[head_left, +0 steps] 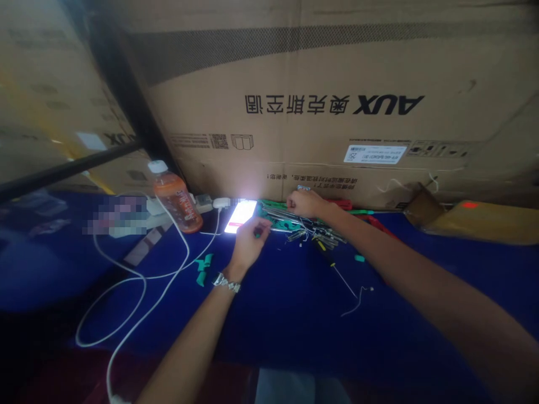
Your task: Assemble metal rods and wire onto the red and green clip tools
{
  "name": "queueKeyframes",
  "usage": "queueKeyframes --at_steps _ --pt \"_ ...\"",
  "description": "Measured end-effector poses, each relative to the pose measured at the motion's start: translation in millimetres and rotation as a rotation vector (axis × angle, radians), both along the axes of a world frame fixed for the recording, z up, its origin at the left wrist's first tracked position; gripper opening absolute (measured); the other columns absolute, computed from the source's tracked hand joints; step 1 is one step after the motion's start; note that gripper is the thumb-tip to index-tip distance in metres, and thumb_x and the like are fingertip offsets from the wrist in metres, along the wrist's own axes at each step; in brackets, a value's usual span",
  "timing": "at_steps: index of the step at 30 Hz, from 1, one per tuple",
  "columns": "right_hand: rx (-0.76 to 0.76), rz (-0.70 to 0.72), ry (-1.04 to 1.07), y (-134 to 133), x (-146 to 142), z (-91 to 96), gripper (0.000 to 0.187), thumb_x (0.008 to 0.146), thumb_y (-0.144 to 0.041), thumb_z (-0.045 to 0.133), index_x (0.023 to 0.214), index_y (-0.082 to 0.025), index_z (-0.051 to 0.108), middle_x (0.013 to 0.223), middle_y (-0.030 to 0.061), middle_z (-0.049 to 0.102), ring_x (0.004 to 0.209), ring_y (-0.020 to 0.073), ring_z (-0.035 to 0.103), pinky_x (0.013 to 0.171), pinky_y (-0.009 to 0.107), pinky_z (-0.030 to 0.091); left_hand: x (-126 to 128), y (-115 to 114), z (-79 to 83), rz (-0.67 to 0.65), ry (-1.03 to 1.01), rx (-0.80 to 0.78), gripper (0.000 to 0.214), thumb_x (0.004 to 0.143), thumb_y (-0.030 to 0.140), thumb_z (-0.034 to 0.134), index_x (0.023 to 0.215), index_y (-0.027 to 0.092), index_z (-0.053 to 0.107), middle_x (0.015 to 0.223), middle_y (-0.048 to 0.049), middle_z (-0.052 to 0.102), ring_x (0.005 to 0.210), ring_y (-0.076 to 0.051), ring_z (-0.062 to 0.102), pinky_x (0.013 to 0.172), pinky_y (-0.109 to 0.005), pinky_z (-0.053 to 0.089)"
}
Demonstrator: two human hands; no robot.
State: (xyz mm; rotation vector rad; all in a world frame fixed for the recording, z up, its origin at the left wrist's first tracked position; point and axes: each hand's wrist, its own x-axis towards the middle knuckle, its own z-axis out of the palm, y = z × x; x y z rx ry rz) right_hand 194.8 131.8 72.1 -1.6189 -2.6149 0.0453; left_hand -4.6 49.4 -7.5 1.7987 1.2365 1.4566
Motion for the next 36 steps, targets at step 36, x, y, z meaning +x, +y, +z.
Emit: queueKeyframes --at_steps 36 --pt "0.027 -0.208 0.245 -71 61 -22.1 0.014 0.083 -0.027 0.062 0.092 -0.020 0.072 0.109 0.0068 0.073 0.099 0.0209 0.067 0.081 0.028 0.048 20 -14 18.1 -0.052 -0.568 -0.514 0.029 0.078 0.032 0.080 0.082 0.012 0.060 0.069 -0.0030 0.071 0.054 -0.019 0.072 0.060 -0.036 0.066"
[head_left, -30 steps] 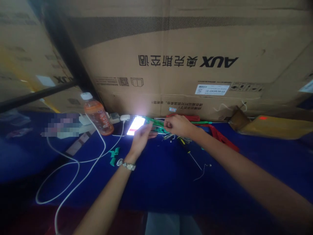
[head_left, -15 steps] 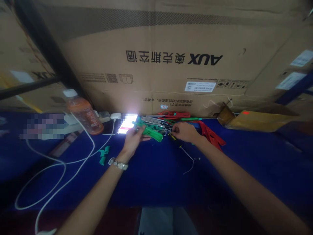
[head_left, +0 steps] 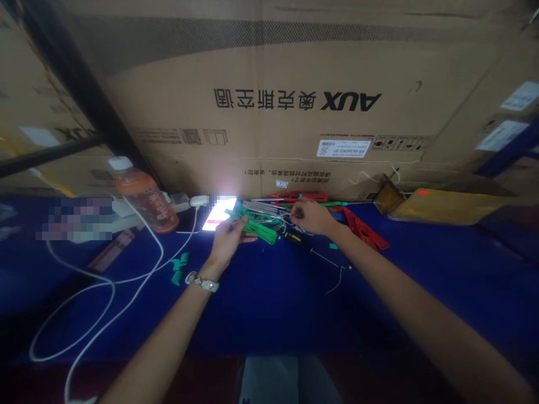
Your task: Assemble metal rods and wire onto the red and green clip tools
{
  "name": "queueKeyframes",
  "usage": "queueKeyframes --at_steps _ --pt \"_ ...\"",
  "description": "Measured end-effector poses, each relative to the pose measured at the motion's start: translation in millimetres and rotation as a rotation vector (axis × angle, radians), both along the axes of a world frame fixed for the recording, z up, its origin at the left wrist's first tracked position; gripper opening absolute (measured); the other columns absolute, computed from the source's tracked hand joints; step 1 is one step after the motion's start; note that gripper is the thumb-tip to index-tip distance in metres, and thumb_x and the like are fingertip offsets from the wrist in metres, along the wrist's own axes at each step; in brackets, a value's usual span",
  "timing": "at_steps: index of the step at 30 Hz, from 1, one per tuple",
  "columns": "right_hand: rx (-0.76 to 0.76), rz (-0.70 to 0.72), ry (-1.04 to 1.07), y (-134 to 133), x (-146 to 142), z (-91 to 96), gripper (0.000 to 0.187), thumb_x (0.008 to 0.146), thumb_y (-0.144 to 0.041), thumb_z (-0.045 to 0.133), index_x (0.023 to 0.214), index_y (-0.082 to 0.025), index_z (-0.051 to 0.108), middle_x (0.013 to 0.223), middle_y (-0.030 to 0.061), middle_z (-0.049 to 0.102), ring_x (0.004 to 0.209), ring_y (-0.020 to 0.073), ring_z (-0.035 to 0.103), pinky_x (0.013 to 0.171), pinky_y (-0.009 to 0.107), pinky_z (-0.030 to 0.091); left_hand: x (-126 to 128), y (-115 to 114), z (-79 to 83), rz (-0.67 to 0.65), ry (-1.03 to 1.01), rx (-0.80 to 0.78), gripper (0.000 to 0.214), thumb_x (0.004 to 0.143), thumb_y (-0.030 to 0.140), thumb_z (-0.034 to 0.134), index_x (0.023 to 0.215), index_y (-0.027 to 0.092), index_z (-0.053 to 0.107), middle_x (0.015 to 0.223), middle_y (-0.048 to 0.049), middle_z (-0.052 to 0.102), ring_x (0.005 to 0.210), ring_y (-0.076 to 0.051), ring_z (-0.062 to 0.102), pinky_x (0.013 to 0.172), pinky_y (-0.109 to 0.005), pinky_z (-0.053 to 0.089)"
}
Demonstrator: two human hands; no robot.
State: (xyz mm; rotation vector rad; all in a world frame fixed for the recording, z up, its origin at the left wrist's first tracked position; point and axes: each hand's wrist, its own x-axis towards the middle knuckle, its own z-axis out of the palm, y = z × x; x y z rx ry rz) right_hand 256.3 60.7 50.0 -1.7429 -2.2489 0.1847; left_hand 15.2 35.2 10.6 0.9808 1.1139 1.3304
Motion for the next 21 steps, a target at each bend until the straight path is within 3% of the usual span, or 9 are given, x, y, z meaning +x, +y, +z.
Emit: queueKeyframes --at_steps 5,8,11,14,16,21 --pt "0.015 0.069 0.156 9 3 7.1 0.009 0.089 -0.022 0.059 0.091 -0.017 0.066 0.089 0.0049 0.075 0.083 0.0158 0.069 0.076 0.025 0.049 -1 1 -4.2 -0.024 0.011 0.017 0.032 0.076 0.037 0.081 0.084 0.013 0.062 0.069 -0.0034 0.071 0.058 -0.020 0.072 0.057 -0.034 0.065" --pt "-0.088 0.106 0.489 12 -1 9.9 0.008 0.091 -0.020 0.057 0.085 -0.017 0.060 0.068 0.0008 0.070 0.063 0.0127 0.067 0.063 0.023 0.049 0 -2 -3.9 -0.060 -0.010 0.010 0.031 0.078 0.036 0.080 0.089 0.013 0.062 0.073 -0.0051 0.073 0.064 -0.022 0.074 0.058 -0.035 0.064" --pt "-0.219 0.053 0.819 11 -10 12.8 0.012 0.090 -0.028 0.063 0.084 -0.018 0.059 0.056 -0.0040 0.059 0.047 0.0114 0.060 0.047 0.021 0.045 4 -8 0.6 -0.167 -0.079 -0.034 0.028 0.082 0.034 0.076 0.094 0.015 0.060 0.087 -0.0109 0.077 0.074 -0.024 0.076 0.062 -0.036 0.063" --pt "-0.307 0.005 1.039 4 -19 15.3 0.020 0.082 -0.033 0.073 0.088 -0.018 0.061 0.055 -0.0058 0.055 0.042 0.0097 0.052 0.037 0.020 0.038 12 -15 6.6 -0.294 -0.209 -0.102 0.021 0.087 0.030 0.072 0.095 0.015 0.060 0.102 -0.0160 0.077 0.086 -0.027 0.077 0.073 -0.040 0.063" --pt "-0.353 0.048 1.133 -4 -24 15.2 0.027 0.075 -0.031 0.078 0.092 -0.017 0.063 0.057 -0.0063 0.056 0.044 0.0084 0.049 0.037 0.019 0.036 17 -17 9.4 -0.347 -0.331 -0.122 0.018 0.088 0.026 0.069 0.101 0.015 0.062 0.111 -0.0158 0.075 0.096 -0.027 0.075 0.085 -0.042 0.061" --pt "-0.378 0.166 1.233 -30 -28 5.8 0.037 0.070 -0.035 0.080 0.098 -0.018 0.064 0.066 -0.0046 0.061 0.049 0.0068 0.047 0.038 0.017 0.034 26 -15 11.7 -0.366 -0.499 -0.115 0.020 0.088 0.032 0.067 0.102 0.018 0.064 0.116 -0.0118 0.072 0.109 -0.025 0.070 0.097 -0.041 0.056"
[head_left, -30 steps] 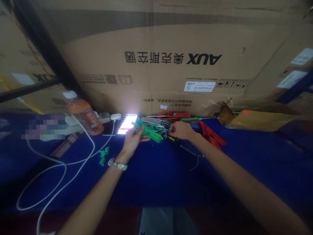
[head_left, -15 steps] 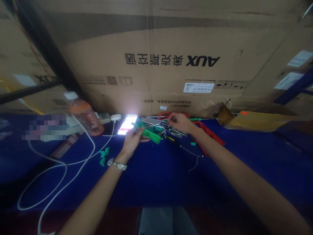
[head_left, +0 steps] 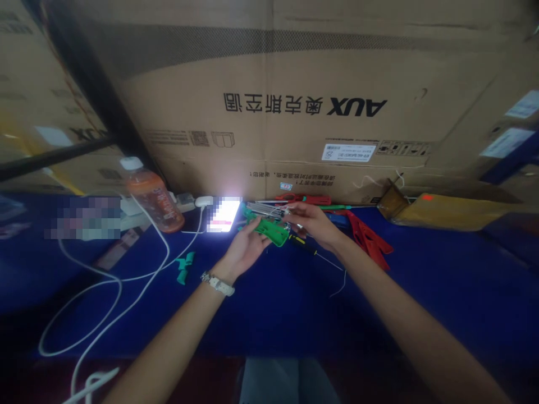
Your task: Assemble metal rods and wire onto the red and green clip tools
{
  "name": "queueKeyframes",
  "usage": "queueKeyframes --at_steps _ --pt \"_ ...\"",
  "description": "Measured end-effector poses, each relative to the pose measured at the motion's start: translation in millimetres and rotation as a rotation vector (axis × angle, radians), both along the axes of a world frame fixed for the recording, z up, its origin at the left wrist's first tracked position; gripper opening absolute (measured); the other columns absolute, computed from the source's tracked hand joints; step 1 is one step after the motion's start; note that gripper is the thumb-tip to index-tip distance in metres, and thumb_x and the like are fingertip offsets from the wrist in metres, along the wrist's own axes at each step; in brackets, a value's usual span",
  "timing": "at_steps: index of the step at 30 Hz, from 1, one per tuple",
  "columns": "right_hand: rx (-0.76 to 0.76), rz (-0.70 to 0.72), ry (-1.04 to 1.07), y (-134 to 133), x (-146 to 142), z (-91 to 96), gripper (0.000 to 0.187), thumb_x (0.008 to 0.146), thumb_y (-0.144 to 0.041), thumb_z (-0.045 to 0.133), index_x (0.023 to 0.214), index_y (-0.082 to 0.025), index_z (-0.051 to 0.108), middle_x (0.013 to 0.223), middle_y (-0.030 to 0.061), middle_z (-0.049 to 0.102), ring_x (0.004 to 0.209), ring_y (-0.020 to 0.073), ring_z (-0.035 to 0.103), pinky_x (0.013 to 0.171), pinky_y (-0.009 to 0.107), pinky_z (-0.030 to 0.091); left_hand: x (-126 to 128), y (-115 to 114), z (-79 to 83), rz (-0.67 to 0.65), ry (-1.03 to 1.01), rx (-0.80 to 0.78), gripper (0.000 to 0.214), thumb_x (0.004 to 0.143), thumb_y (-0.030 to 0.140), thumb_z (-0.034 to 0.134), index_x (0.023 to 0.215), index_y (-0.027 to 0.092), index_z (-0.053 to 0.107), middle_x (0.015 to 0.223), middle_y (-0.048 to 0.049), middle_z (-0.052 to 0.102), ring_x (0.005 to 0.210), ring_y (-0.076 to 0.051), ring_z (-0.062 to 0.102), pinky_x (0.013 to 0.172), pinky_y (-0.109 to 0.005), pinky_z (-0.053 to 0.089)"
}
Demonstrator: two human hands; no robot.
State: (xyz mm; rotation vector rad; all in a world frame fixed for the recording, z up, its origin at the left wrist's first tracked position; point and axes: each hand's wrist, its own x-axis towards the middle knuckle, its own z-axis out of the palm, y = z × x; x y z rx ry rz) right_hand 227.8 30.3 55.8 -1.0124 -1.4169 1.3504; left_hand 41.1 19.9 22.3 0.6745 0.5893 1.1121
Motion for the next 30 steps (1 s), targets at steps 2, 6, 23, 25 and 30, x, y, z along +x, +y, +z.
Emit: queueKeyframes --at_steps 2,6,23,25,30 --pt "0.000 0.016 0.035 -10 -1 -5.8 0.044 0.071 -0.038 0.081 0.106 -0.019 0.063 0.071 -0.0040 0.063 0.049 0.0057 0.045 0.038 0.016 0.031 2 0 0.6 0.044 -0.004 0.037 0.023 0.086 0.034 0.069 0.102 0.019 0.065 0.118 -0.0102 0.072 0.111 -0.025 0.068 0.097 -0.041 0.055" --pt "-0.032 -0.026 0.088 -21 0 -17.7 0.046 0.068 -0.040 0.084 0.101 -0.020 0.061 0.066 -0.0061 0.060 0.046 0.0052 0.043 0.037 0.016 0.025 2 -2 2.1 0.161 0.010 0.121 0.026 0.081 0.035 0.076 0.098 0.019 0.065 0.125 -0.0081 0.069 0.109 -0.024 0.068 0.094 -0.039 0.055" --pt "-0.022 -0.285 0.080 -38 -1 -34.3 0.032 0.074 -0.045 0.077 0.091 -0.020 0.066 0.092 0.0059 0.077 0.084 0.0192 0.071 0.056 0.024 0.051 6 -9 -11.2 0.361 0.348 0.306 0.031 0.075 0.044 0.081 0.077 0.016 0.067 0.079 -0.0003 0.068 0.065 -0.012 0.064 0.054 -0.022 0.054" --pt "0.059 -0.343 0.053 -37 -6 -38.3 0.029 0.077 -0.045 0.074 0.090 -0.020 0.067 0.091 0.0060 0.078 0.089 0.0210 0.072 0.070 0.030 0.056 9 -12 -11.9 0.338 0.368 0.249 0.036 0.073 0.047 0.082 0.076 0.016 0.063 0.071 0.0007 0.067 0.055 -0.011 0.063 0.050 -0.023 0.054" --pt "0.362 -0.505 -0.176 -44 -20 -46.2 0.019 0.087 -0.040 0.067 0.096 -0.023 0.072 0.100 0.0060 0.077 0.097 0.0221 0.071 0.094 0.038 0.053 15 -16 -12.6 0.323 0.381 0.148 0.041 0.072 0.049 0.082 0.076 0.016 0.059 0.064 -0.0001 0.068 0.054 -0.016 0.069 0.055 -0.027 0.060"
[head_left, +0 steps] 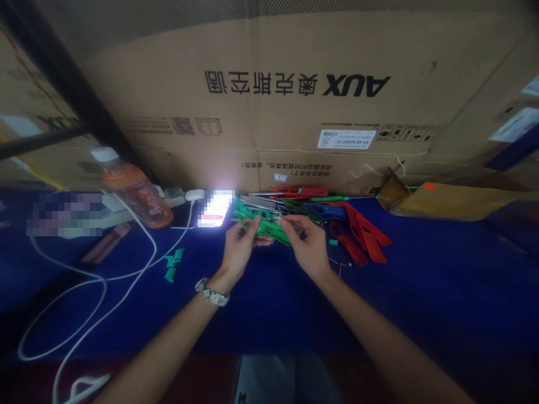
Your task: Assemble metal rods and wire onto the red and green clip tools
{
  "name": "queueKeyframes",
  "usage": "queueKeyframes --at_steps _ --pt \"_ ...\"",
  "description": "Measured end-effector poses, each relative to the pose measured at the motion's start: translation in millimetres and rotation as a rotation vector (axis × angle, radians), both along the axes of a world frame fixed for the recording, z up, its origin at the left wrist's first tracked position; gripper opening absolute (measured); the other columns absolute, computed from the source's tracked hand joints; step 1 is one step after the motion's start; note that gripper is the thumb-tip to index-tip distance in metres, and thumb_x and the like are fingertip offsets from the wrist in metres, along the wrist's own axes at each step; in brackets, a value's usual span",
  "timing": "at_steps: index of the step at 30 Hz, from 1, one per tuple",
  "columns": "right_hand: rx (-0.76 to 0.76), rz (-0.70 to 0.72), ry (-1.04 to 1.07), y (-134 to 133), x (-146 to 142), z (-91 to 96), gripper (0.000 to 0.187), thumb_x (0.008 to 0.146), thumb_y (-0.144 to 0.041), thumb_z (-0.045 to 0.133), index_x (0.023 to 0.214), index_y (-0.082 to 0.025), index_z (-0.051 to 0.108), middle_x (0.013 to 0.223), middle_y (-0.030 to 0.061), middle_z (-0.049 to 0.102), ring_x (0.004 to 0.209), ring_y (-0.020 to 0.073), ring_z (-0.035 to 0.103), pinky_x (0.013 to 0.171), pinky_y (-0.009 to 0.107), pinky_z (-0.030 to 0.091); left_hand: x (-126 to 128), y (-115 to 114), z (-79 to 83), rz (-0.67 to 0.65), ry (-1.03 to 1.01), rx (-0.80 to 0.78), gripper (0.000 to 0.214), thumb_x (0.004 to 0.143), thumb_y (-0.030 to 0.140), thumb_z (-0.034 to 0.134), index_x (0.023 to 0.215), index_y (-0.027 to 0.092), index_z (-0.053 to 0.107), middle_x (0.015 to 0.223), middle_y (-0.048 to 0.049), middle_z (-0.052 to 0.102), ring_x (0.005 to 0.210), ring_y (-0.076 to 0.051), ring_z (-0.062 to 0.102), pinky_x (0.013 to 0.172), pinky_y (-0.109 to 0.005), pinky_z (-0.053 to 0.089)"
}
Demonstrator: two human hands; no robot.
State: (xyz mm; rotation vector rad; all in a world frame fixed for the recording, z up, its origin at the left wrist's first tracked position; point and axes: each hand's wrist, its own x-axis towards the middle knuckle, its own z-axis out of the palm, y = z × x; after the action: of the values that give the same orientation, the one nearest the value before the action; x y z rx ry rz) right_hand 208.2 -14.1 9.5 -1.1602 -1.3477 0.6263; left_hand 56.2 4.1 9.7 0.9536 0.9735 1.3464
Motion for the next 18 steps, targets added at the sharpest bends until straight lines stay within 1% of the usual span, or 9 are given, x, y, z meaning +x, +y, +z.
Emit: queueKeyframes --at_steps 2,4,6,8,12,14,18 --pt "0.093 -0.058 -0.143 -4 -3 -0.4 0.016 0.090 -0.035 0.065 0.097 -0.024 0.074 0.103 0.0064 0.076 0.102 0.0223 0.068 0.096 0.039 0.051 2 -1 0.0 -0.007 -0.021 -0.007 0.041 0.072 0.049 0.082 0.079 0.016 0.059 0.067 -0.0015 0.071 0.058 -0.017 0.071 0.058 -0.028 0.061" --pt "0.165 -0.072 -0.257 -6 -4 -0.3 0.014 0.091 -0.032 0.064 0.097 -0.025 0.075 0.103 0.0059 0.076 0.106 0.0232 0.065 0.098 0.041 0.049 3 -2 0.5 -0.014 -0.048 -0.008 0.042 0.072 0.050 0.082 0.080 0.015 0.060 0.071 -0.0017 0.072 0.060 -0.017 0.072 0.060 -0.028 0.062" --pt "0.183 -0.070 -0.342 -6 -4 -0.9 0.014 0.093 -0.032 0.064 0.099 -0.028 0.076 0.104 0.0044 0.077 0.108 0.0243 0.064 0.099 0.043 0.048 4 -3 1.5 -0.017 -0.073 -0.011 0.043 0.070 0.050 0.083 0.081 0.015 0.060 0.071 -0.0006 0.071 0.059 -0.016 0.072 0.061 -0.028 0.063" --pt "0.186 -0.073 -0.420 -5 -3 -2.2 0.015 0.094 -0.033 0.063 0.101 -0.029 0.076 0.107 0.0030 0.078 0.105 0.0242 0.065 0.097 0.043 0.048 4 -4 2.4 -0.023 -0.086 -0.009 0.043 0.070 0.049 0.084 0.082 0.015 0.061 0.071 0.0000 0.071 0.059 -0.016 0.072 0.062 -0.030 0.064" --pt "0.260 -0.062 -0.558 -2 6 -4.1 0.021 0.097 -0.037 0.060 0.108 -0.029 0.076 0.111 0.0038 0.077 0.100 0.0217 0.068 0.091 0.039 0.046 2 -4 1.5 -0.033 -0.083 0.029 0.040 0.073 0.049 0.082 0.085 0.015 0.062 0.072 -0.0001 0.070 0.059 -0.015 0.071 0.060 -0.029 0.063" --pt "0.291 -0.026 -0.635 0 13 -3.3 0.023 0.098 -0.037 0.059 0.111 -0.028 0.075 0.110 0.0049 0.077 0.098 0.0206 0.069 0.089 0.038 0.045 0 -2 0.1 -0.033 -0.073 0.064 0.037 0.075 0.047 0.080 0.086 0.016 0.064 0.078 -0.0008 0.071 0.064 -0.015 0.071 0.059 -0.027 0.063" --pt "0.295 0.120 -0.774 4 25 -1.0 0.028 0.099 -0.035 0.057 0.122 -0.028 0.072 0.107 0.0054 0.078 0.095 0.0179 0.071 0.085 0.034 0.047 -5 -1 0.8 -0.044 -0.079 0.100 0.033 0.078 0.044 0.079 0.088 0.016 0.066 0.087 -0.0020 0.071 0.076 -0.016 0.071 0.063 -0.028 0.064"
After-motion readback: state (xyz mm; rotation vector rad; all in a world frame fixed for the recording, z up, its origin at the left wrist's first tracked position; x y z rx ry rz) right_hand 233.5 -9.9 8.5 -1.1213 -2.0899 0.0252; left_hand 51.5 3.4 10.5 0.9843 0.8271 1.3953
